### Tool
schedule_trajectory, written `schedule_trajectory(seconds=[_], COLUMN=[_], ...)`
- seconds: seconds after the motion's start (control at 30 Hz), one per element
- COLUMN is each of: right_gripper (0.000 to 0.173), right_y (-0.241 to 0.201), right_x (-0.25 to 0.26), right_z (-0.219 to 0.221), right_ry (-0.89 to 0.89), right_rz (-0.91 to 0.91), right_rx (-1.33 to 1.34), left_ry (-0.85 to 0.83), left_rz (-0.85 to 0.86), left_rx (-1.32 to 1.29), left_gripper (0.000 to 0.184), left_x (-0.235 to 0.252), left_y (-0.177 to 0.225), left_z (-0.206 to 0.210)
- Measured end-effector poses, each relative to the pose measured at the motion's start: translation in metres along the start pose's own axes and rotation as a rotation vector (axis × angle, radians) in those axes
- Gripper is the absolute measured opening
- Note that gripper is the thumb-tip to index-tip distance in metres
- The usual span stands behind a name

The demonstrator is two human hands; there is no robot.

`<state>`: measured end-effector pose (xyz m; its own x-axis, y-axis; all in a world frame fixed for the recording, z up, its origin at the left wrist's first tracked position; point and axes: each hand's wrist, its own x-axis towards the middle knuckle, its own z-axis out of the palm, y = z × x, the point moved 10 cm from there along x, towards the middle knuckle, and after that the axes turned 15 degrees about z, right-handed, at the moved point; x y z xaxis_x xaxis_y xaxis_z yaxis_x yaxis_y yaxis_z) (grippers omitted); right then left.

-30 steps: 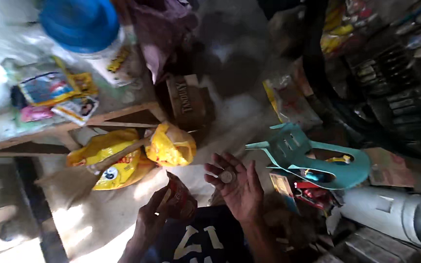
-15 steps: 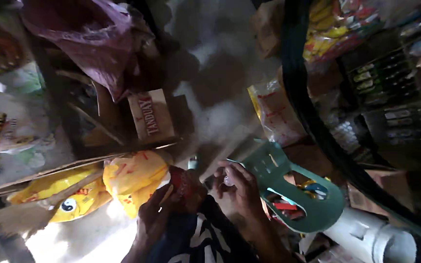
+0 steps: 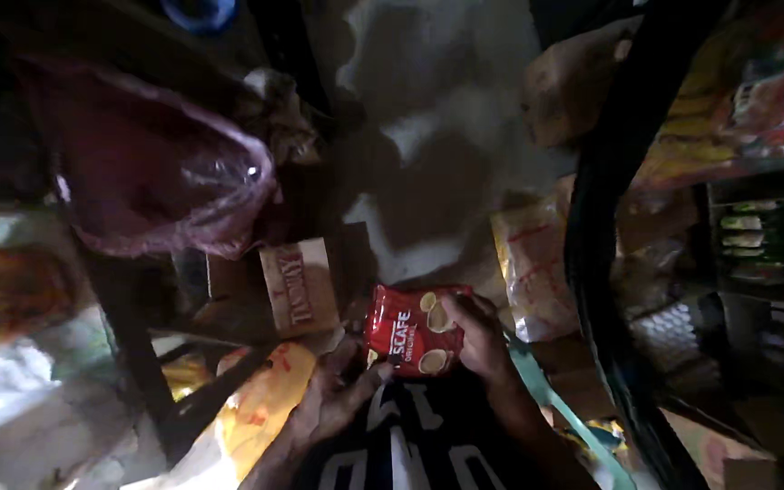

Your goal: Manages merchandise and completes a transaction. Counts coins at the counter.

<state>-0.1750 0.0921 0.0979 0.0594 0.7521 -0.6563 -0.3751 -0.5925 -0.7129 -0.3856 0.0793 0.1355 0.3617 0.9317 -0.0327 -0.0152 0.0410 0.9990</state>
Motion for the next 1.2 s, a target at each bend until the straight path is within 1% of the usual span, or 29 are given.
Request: schedule_trajectory(seconds=[0.03,0.07,0.17,0.23,0.3,0.33,0.4,0.47,0.57,0.63,0.73,0.83,0.9,1.0,1.07,1.1,1.17,1.2], right_gripper=[0.012,0.012,0.013,0.019,0.028,0.026,0.018,0.015,0.014,0.014,0.016,0.015,0.016,0.015,0.017,0.021,0.03,0.033], right_y=[-0.018,-0.035,-0.086,-0.124,-0.169,-0.196,-0.251,-0.301,-0.374,-0.414,-0.469,-0.526,-0.565,-0.623,-0.657,-0.667,-0.675,-0.676], right_x=[0.019,0.038,0.107,0.165,0.221,0.248,0.293,0.327,0.392,0.441,0.523,0.594,0.629,0.668,0.695,0.713,0.761,0.788], right_z=[0.001,0.002,0.002,-0.006,-0.007,-0.002,0.015,0.035,0.07,0.096,0.139,0.18,0.2,0.24,0.271,0.286,0.317,0.33], right_ry=[-0.011,-0.019,-0.007,0.029,-0.033,-0.087,-0.22,-0.323,-0.323,-0.304,-0.276,-0.187,-0.176,-0.141,-0.198,-0.239,-0.329,-0.355], right_rz=[-0.016,-0.026,-0.026,0.019,0.066,0.081,0.046,0.003,0.025,0.027,0.019,0.024,-0.033,-0.082,-0.118,-0.091,0.028,0.096], right_rx=[-0.058,-0.108,-0.172,-0.269,-0.364,-0.378,-0.386,-0.438,-0.544,-0.61,-0.704,-0.709,-0.723,-0.708,-0.634,-0.597,-0.512,-0.517], left_ry=[0.001,0.015,0.054,0.085,0.172,0.225,0.322,0.386,0.394,0.414,0.456,0.392,0.351,0.306,0.365,0.417,0.56,0.626], left_rz=[-0.02,-0.034,0.001,0.047,0.046,0.045,0.061,0.078,0.065,0.014,-0.016,0.016,0.038,0.065,0.136,0.187,0.279,0.314], left_rx=[0.008,0.018,0.03,0.04,0.082,0.093,0.091,0.022,-0.049,-0.037,-0.074,-0.052,-0.042,-0.016,0.004,0.012,0.033,0.048], left_gripper=[0.036,0.038,0.028,0.022,0.021,0.02,0.019,0.022,0.033,0.031,0.029,0.034,0.033,0.033,0.033,0.031,0.027,0.027], left_x=[0.028,0.059,0.167,0.24,0.308,0.342,0.402,0.444,0.508,0.551,0.632,0.73,0.784,0.848,0.883,0.899,0.93,0.945], left_y=[-0.002,-0.003,-0.008,-0.011,-0.006,-0.001,0.011,0.02,0.037,0.036,0.021,0.02,0.032,0.068,0.089,0.098,0.11,0.116], left_z=[-0.003,-0.005,-0.009,-0.011,-0.02,-0.028,-0.047,-0.062,-0.087,-0.106,-0.146,-0.202,-0.23,-0.273,-0.303,-0.321,-0.365,-0.389])
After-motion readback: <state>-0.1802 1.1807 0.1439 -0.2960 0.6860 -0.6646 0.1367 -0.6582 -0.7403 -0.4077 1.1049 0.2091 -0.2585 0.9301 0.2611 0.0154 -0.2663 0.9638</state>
